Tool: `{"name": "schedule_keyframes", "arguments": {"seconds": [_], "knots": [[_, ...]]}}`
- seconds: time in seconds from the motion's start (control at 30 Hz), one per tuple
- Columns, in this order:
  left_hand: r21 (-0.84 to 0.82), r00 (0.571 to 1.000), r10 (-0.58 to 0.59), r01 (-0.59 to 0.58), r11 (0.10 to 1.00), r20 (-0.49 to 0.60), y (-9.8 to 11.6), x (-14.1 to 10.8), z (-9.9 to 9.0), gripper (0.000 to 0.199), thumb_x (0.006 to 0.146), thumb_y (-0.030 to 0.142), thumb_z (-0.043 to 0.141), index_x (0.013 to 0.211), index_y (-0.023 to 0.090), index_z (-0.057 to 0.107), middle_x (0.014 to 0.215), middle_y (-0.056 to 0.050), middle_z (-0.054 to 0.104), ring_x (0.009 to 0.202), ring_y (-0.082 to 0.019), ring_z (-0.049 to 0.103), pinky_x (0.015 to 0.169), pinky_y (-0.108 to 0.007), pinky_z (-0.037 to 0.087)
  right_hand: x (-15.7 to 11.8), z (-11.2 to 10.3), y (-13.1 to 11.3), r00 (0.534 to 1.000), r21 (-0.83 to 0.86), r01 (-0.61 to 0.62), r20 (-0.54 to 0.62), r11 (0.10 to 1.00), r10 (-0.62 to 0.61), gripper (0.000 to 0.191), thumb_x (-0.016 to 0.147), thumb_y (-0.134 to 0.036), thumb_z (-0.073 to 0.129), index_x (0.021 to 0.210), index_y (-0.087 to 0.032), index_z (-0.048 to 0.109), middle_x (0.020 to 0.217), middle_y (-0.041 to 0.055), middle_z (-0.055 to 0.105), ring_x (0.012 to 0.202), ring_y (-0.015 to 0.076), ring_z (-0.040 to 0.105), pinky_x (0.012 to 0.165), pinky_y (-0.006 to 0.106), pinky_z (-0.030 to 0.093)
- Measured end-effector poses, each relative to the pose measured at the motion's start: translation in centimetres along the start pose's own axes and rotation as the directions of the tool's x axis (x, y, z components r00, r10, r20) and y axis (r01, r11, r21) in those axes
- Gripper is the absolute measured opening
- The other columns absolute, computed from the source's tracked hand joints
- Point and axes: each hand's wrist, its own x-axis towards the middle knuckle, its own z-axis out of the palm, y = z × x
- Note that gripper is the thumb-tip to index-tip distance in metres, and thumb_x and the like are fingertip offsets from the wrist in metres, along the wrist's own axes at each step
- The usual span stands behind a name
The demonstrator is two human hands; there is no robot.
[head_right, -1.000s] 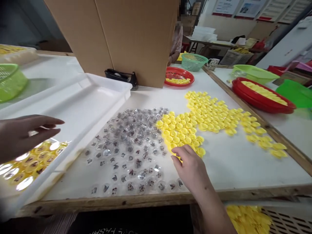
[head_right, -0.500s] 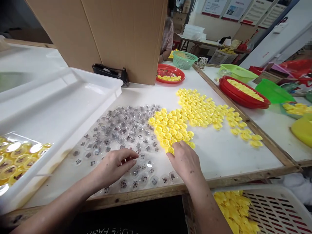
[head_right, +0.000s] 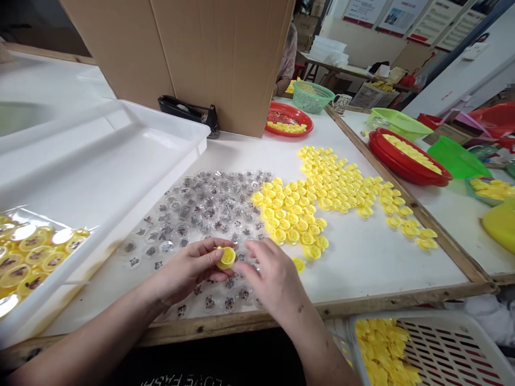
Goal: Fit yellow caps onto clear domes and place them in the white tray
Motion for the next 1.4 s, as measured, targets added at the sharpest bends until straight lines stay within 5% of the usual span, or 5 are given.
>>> {"name": "schedule_keyframes", "arguments": {"seconds": [0.3,0.47,0.6,0.73,1.4], "knots": [[-0.01,0.991,0.059,-0.06,0.998,-0.124,0.5,0.3,-0.9,0.023,0.087,0.02,0.057,0.108,0.012,0.056,0.083,-0.007,0.064,0.068,-0.014,0.066,0.059,-0.019,0.053,0.0,1.8,3.6,0.98,-0.502,-0.11,0.091,0.858,0.179,0.006,0.085,-0.017,0.06,0.089,-0.014,0.064,0.082,0.0089,0.061,0.078,0.0254,0.06,0.067,0.034,0.048],[-0.024,0.989,0.073,-0.076,0.997,-0.126,0.2,0.4,-0.9,0.024,0.085,0.022,0.059,0.108,0.014,0.056,0.085,-0.007,0.065,0.071,-0.016,0.067,0.061,-0.021,0.053,-0.5,1.2,3.6,0.966,-0.002,-0.258,0.022,0.966,0.257,0.013,0.086,-0.017,0.055,0.098,-0.019,0.06,0.084,0.0054,0.065,0.081,0.0222,0.063,0.073,0.035,0.05],[-0.075,0.993,0.064,-0.071,0.995,-0.1,0.1,0.4,-0.5,0.027,0.081,0.019,0.064,0.107,0.015,0.057,0.092,-0.006,0.065,0.073,-0.015,0.068,0.066,-0.023,0.054,-0.3,0.5,2.2,0.91,0.624,-0.405,0.208,0.668,0.358,0.016,0.083,-0.026,0.061,0.097,-0.022,0.057,0.079,-0.001,0.063,0.065,0.0149,0.064,0.058,0.027,0.052],[-0.097,0.999,0.038,-0.037,0.995,0.004,-0.2,0.2,-0.2,0.032,0.083,0.023,0.063,0.112,0.011,0.06,0.09,-0.009,0.068,0.073,-0.015,0.067,0.071,-0.026,0.054,0.5,0.9,0.7,0.925,0.776,-0.376,0.285,0.507,0.251,0.017,0.082,-0.024,0.062,0.098,-0.022,0.064,0.077,-0.002,0.06,0.062,0.0114,0.062,0.055,0.023,0.052],[0.076,0.996,0.091,-0.092,0.993,0.01,-0.3,-0.1,0.0,0.036,0.078,0.036,0.068,0.108,0.015,0.063,0.096,-0.007,0.067,0.071,-0.012,0.063,0.07,-0.026,0.052,0.9,0.8,-1.7,0.998,0.291,-0.054,-0.022,0.955,0.063,0.016,0.079,-0.014,0.063,0.093,-0.022,0.064,0.087,0.0027,0.061,0.073,0.0159,0.058,0.068,0.03,0.051]]}}
